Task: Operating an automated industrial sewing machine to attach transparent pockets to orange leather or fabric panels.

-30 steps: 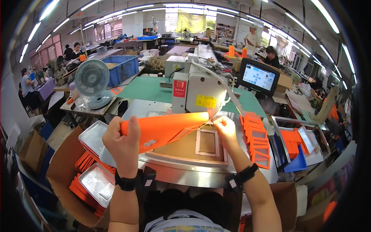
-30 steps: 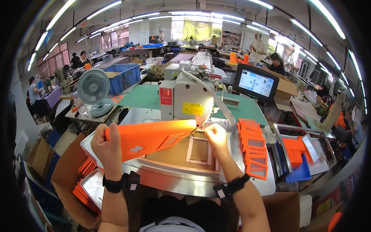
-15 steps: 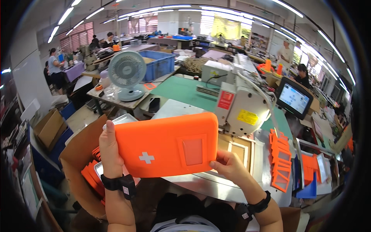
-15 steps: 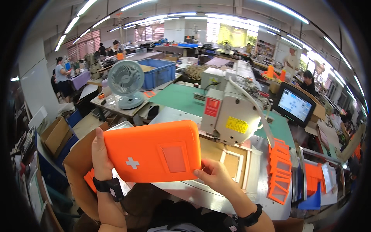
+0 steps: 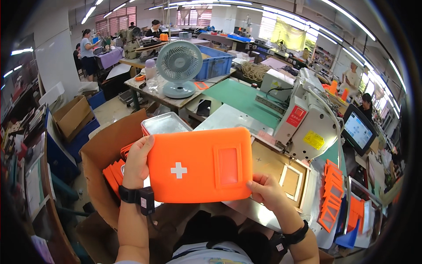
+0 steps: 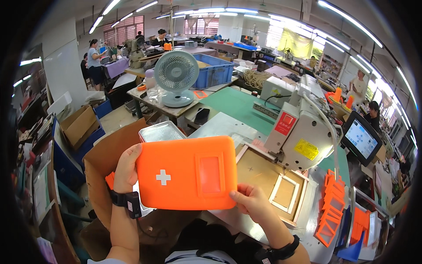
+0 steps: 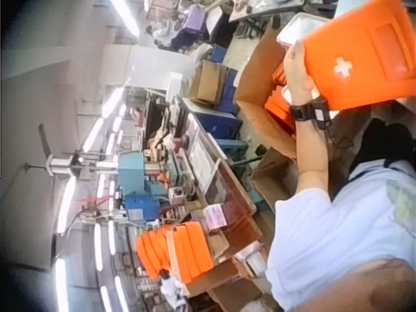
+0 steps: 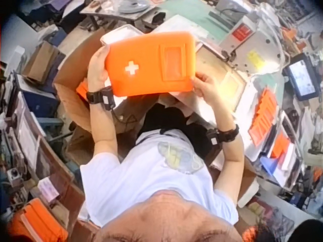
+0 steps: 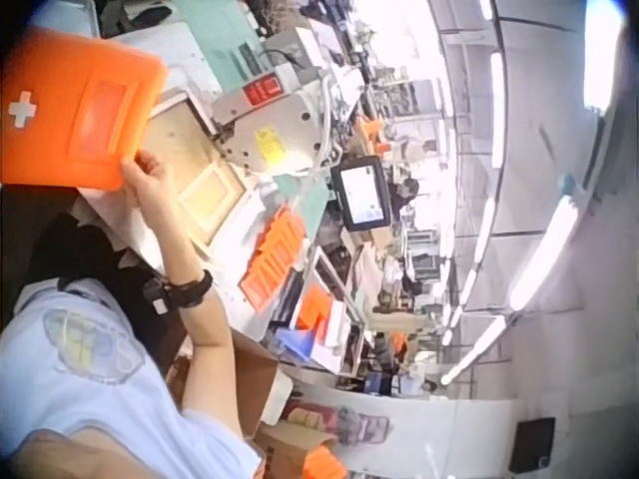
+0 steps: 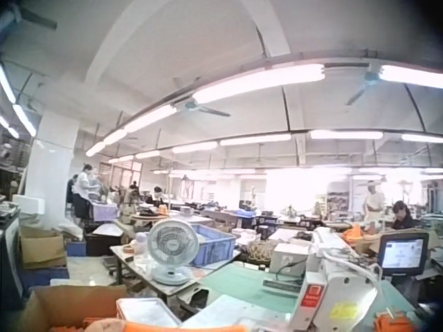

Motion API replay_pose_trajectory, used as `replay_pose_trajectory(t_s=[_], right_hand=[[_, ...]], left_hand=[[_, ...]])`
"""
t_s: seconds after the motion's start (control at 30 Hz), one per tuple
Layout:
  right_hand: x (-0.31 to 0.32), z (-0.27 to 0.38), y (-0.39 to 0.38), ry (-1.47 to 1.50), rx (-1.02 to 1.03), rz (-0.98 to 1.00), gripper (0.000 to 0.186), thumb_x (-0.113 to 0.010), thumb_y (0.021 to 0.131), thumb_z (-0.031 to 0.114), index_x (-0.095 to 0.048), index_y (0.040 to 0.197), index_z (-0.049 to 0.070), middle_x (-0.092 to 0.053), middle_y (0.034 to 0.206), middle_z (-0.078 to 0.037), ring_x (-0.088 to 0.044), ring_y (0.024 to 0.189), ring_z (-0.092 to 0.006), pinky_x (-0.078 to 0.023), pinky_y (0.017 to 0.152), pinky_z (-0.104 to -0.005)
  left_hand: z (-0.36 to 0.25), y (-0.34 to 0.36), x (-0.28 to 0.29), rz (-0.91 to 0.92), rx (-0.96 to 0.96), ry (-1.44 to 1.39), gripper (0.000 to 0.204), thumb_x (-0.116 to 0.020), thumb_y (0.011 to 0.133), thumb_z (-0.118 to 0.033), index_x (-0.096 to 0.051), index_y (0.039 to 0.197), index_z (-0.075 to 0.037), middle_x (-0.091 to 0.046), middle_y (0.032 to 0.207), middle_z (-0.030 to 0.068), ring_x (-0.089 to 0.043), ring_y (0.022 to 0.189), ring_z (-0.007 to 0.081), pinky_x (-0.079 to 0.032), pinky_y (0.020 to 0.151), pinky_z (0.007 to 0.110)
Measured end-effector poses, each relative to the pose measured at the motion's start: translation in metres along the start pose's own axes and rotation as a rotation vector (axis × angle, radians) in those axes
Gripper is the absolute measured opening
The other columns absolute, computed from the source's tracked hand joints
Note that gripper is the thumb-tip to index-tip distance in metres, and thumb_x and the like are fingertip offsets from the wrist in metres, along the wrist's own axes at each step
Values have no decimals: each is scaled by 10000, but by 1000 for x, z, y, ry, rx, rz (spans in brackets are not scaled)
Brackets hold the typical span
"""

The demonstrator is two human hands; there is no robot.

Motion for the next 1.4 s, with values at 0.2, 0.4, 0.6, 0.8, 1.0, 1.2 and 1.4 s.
replay_pose_trajectory(t_s=[0.2,0.4,0.6,0.8,1.0,1.2,1.4], right_hand=[[-14,-4,12,30,-14,46,277,-694,925,180,-646,1099,-30,-577,765,13,-414,522,-47,-300,457,-213],[-77,45,-4,-601,544,-38,190,-759,814,61,-650,958,3,-611,765,-24,-593,649,-133,-471,578,-271],[-186,67,-28,-1199,1330,54,207,-653,751,85,-632,953,43,-589,840,-67,-595,660,-226,-486,585,-311],[-224,40,-17,-1303,1197,279,483,-618,812,113,-538,1274,-5,-594,1100,-112,-627,840,-238,-511,717,-337],[-156,54,-38,-1273,828,217,412,-715,815,125,-609,1204,38,-665,1043,-106,-657,844,-289,-519,730,-374],[-88,41,-85,-1301,714,104,359,-774,700,66,-688,1048,51,-698,873,-103,-662,736,-301,-530,651,-378],[8,48,-141,-1228,494,-273,285,-764,671,17,-714,951,41,-697,832,-106,-665,716,-284,-517,639,-353]], left_hand=[[-9,-7,19,-57,-73,118,439,-606,994,-273,-542,1299,37,-651,1176,101,-639,1039,150,-536,867,285],[-58,-51,20,-170,-161,323,815,-316,969,-690,-307,1516,-86,-518,1386,101,-531,1241,212,-457,1006,371],[-86,-104,36,27,-100,29,830,-293,960,-685,-260,1514,-67,-463,1455,134,-515,1293,267,-455,1054,428],[-88,-137,110,-471,-164,426,425,-576,931,-87,-490,1330,32,-612,1193,123,-595,1038,180,-476,928,313],[-21,-110,248,-577,22,941,196,-544,874,-32,-655,1003,65,-661,837,65,-604,736,159,-490,683,334],[99,-81,303,-688,264,868,231,-544,842,-107,-647,895,93,-654,742,197,-638,741,307,-484,717,443],[153,-99,366,-494,318,1048,492,-494,864,-86,-486,1340,40,-616,1228,192,-594,1086,351,-478,943,411]])
Point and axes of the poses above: each hand's wrist, its own y-axis towards the middle knuckle, its own x-axis out of the back of the hand, z = x × y, the point moved 9 cm from there along y, towards the middle knuckle
